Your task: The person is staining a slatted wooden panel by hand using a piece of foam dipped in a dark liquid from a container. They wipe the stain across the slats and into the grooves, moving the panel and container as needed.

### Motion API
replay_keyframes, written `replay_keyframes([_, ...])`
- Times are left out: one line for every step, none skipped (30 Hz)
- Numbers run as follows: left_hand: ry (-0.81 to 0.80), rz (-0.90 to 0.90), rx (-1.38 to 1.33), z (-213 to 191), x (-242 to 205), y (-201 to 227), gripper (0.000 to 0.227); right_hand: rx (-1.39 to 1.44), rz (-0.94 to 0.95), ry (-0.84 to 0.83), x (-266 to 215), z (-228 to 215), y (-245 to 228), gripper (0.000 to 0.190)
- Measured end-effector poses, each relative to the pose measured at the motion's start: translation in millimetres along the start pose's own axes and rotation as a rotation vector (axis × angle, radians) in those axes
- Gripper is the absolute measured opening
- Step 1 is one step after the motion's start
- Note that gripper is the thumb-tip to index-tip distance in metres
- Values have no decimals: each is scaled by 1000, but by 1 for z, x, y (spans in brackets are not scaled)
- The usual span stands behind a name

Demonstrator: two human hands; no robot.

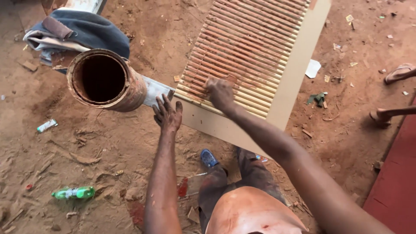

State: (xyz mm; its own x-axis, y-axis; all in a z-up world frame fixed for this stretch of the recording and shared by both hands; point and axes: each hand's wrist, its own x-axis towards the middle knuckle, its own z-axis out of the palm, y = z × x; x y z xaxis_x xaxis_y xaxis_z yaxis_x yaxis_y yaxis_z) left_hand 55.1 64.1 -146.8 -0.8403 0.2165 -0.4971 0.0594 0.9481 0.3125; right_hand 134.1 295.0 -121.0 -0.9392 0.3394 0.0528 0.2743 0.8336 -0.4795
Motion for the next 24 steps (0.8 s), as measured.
replay_keyframes([-2, 1, -2, 0, 1, -1, 92, -22, -8, -43, -10, 0, -8, 19])
replay_keyframes([-5, 2, -4, 0, 1, -2, 92, -45, -14, -86, -21, 0, -15, 19])
replay_keyframes([-6, 0, -6, 0, 1, -3, 92, -13, -25, -59, -33, 0, -24, 26])
replay_keyframes([-8, -1, -10, 0, 1, -3, 92, 16, -36, -31, -44, -1, -33, 33])
replay_keyframes([-9, -3, -14, 1, 2, -3, 92, 45, -47, -3, -54, -2, -39, 42])
replay_keyframes([-12, 0, -12, 0, 2, -3, 92, 39, -61, -10, -64, -4, -44, 44])
replay_keyframes([-15, 2, -9, 0, 2, -4, 92, 34, -75, -18, -71, -7, -48, 47])
replay_keyframes([-16, 3, -5, -1, 2, -4, 91, 31, -90, -23, -75, -9, -49, 49])
replay_keyframes([-16, -2, 2, 0, 1, -2, 91, 60, -24, -155, -76, -13, -44, 45])
replay_keyframes([-14, -7, 15, -1, 1, -2, 90, 96, 44, -284, -76, -15, -38, 41])
replay_keyframes([-11, -12, 28, -2, 0, -1, 89, 134, 110, -412, -76, -17, -29, 40])
replay_keyframes([-7, -17, 36, -2, -3, -2, 89, 223, 112, -308, -71, -20, -10, 35])
replay_keyframes([-2, -22, 45, -2, -6, -2, 90, 312, 113, -203, -60, -24, 12, 31])
replay_keyframes([9, -32, 40, -2, -6, 3, 90, 211, 171, -119, -41, -31, 38, 23])
replay_keyframes([23, -31, 37, -3, 0, 10, 90, 111, 229, -33, -23, -37, 60, 17])
replay_keyframes([25, -44, 40, -3, -3, 8, 89, 90, 186, 14, -23, -38, 72, 13])
replay_keyframes([27, -57, 43, 0, -5, 7, 89, 70, 143, 62, -23, -39, 85, 9])
replay_keyframes([27, -64, 47, -2, -3, 7, 89, 57, 111, 120, -22, -38, 92, 8])
replay_keyframes([27, -71, 50, -5, 0, 6, 90, -148, 29, 159, -35, -25, 80, 22])
replay_keyframes([18, -78, 44, 1, 0, 6, 90, -364, -55, 189, -61, -12, 65, 44])
replay_keyframes([19, -76, 42, 7, 0, 5, 90, -158, -105, 130, -87, -2, 52, 37])
replay_keyframes([33, -74, 42, 6, 3, 2, 90, 53, -158, 79, -99, 7, 45, 32])
replay_keyframes([47, -72, 42, 8, 4, 1, 90, 90, -26, -100, -95, 11, 55, 25])
replay_keyframes([59, -62, 52, 8, 8, 2, 90, 125, 93, -272, -75, 17, 72, 20])
